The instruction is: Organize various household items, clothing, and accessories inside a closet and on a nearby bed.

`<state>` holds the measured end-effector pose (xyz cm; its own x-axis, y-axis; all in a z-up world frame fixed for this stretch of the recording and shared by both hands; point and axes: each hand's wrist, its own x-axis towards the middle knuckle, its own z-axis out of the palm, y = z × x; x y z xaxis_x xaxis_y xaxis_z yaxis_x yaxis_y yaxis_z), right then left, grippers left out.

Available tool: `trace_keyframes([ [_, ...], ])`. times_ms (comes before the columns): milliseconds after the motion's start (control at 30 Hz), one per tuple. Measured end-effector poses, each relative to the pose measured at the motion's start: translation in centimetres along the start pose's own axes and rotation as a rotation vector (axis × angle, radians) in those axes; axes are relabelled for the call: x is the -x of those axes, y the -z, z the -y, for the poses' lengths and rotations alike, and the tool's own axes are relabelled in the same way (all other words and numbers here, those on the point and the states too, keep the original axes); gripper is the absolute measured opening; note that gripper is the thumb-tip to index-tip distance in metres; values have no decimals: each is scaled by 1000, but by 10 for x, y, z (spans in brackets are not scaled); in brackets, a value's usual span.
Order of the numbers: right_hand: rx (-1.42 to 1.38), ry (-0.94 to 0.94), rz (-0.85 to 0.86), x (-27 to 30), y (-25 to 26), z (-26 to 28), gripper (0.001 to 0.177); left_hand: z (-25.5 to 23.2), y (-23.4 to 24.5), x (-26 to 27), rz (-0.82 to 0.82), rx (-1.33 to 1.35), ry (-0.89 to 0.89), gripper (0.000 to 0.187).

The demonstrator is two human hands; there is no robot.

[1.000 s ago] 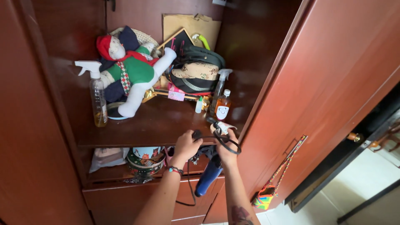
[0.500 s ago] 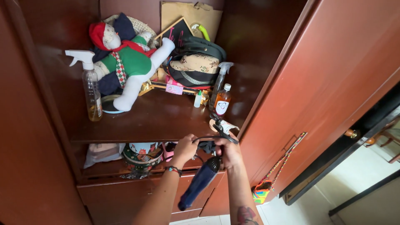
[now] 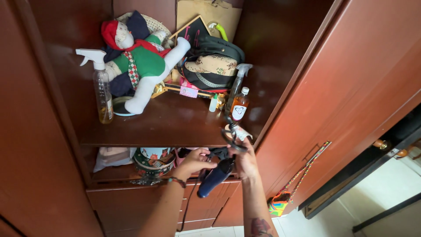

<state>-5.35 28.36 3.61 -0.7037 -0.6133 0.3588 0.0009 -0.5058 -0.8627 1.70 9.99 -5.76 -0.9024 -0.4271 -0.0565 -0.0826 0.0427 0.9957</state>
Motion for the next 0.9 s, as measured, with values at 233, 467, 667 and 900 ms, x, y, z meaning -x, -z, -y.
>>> trace_keyframes([
  [233,-33,30,-122,-3,21,3,26,28,18,-7,43,297,-126,66],
  [467,188,-121,-194,0,22,-15,28,-42,-7,19,73,315,-422,51],
  [667,290,-7,-153,6,22,-32,37,-74,-29,19,-12,334,-462,41],
  [900,213,105,-24,21,-9,-3,38,-89,-29,26,-178,305,-358,28],
])
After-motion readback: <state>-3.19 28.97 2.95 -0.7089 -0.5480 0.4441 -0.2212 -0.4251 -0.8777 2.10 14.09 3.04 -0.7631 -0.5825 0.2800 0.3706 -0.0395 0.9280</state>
